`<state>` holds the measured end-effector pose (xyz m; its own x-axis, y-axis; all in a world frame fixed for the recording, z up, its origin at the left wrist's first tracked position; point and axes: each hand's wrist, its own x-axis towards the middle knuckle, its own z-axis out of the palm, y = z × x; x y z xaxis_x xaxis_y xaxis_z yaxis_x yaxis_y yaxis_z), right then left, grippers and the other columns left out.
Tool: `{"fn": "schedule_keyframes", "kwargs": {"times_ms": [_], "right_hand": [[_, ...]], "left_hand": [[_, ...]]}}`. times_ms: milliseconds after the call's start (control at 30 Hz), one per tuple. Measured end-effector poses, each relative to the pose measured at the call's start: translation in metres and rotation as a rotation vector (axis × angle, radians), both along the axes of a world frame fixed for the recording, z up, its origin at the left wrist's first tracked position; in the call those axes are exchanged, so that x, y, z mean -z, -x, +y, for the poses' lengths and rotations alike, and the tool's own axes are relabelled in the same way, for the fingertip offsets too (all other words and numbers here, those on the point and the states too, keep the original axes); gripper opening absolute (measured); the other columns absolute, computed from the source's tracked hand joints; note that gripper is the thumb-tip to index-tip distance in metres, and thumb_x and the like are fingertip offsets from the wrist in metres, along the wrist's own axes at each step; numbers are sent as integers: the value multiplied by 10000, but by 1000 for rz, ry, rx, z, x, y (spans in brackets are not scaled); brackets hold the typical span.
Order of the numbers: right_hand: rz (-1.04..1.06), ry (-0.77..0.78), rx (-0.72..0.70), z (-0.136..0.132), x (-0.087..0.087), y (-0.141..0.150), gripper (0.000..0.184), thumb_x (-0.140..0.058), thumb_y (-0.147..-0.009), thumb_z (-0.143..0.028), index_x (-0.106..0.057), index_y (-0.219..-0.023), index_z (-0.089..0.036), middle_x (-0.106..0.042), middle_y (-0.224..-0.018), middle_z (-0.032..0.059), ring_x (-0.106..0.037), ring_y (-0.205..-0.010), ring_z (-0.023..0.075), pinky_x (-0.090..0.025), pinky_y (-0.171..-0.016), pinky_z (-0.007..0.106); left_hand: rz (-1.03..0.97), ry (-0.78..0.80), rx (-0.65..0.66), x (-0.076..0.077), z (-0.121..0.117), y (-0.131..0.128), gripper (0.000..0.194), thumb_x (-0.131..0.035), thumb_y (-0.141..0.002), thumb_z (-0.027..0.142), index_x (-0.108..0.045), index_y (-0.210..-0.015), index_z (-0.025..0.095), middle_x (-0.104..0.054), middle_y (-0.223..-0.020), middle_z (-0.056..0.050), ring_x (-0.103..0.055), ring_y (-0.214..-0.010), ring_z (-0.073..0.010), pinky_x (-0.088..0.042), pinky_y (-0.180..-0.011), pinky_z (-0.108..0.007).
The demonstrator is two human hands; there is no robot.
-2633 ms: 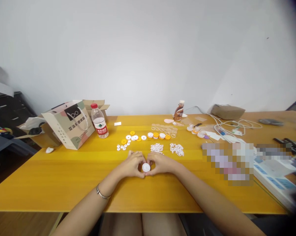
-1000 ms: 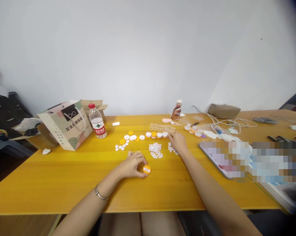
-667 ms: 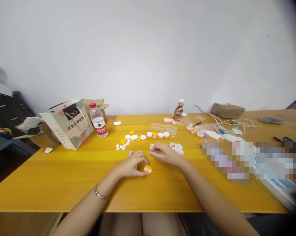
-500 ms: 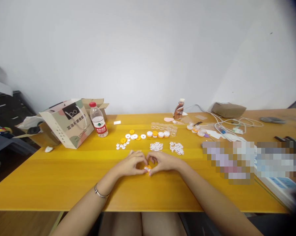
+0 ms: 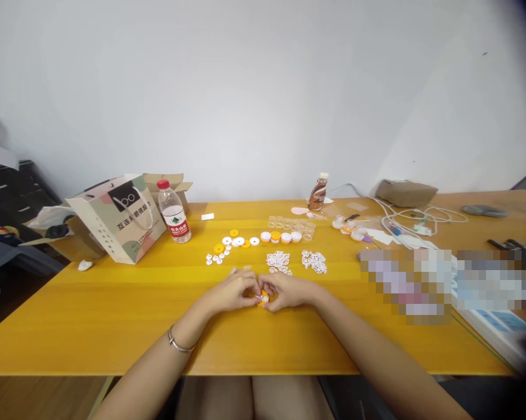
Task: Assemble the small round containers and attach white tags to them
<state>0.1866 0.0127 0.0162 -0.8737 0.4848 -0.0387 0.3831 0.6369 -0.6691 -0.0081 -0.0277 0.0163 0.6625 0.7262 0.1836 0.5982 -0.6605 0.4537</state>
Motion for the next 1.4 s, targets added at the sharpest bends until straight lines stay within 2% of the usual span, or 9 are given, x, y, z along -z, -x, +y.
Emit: {"fn": "schedule_keyframes", "kwargs": {"times_ms": [200,367,433,633,733,1267,1400], "right_hand": [[3,0,-2,0,-2,0,247,-591,-605,-162,-474,-821,-177,-467,-682,-48,-414,-576,73,-321,-521,183],[8,9,5,1,0,-1,289,-590,-595,-142,-475,-858,-176,-451,-662,-54,-421,-570,73,-320,-514,180],[7,11,4,1,-1,-1,281,-589,-596,-143,-477,-851,-175,-450,-655,-56,-419,-563,72,-314,-506,179],[3,6,12,0,-2,-1,296,-592,-591,-131,-485,-863,-173,-453,-658,-55,-422,-571,73,-314,-512,180],[1,-4,17,-1,-4,0,288,-592,-592,-133,-486,-857,-174,-449,-655,-55,-424,-571,74,-318,-521,184],[-4,-18,13,0,-2,-1,294,-599,-613,-161,-491,-885,-175,-463,-666,-52,-432,-578,76,-327,-527,186],[-2,-23,-2,1,-2,-1,278,-601,-619,-164,-483,-872,-173,-470,-681,-46,-441,-589,80,-341,-538,193]], "left_hand": [[-142,69,-15,-1,0,1,124,-544,-793,286,-549,-782,162,-616,-815,-14,-544,-772,-124,-384,-755,-246],[-328,-67,-326,-10,11,20,157,-523,-800,302,-549,-776,150,-604,-751,-16,-547,-711,-124,-413,-688,-231],[-308,-90,-370,-10,15,26,131,-526,-792,274,-554,-762,149,-606,-728,-12,-550,-690,-126,-415,-681,-235],[-198,45,-228,2,17,24,111,-501,-782,188,-604,-760,151,-637,-762,-24,-568,-720,-130,-415,-691,-219],[-156,81,-198,5,16,19,145,-474,-794,158,-618,-789,151,-633,-748,-24,-563,-692,-121,-409,-672,-204],[-94,-50,-196,7,16,17,154,-499,-809,181,-649,-840,173,-588,-815,-40,-548,-753,-126,-405,-712,-216],[-134,-67,-102,-1,7,9,179,-488,-833,240,-657,-874,198,-595,-848,-39,-549,-807,-132,-396,-774,-241]]}}
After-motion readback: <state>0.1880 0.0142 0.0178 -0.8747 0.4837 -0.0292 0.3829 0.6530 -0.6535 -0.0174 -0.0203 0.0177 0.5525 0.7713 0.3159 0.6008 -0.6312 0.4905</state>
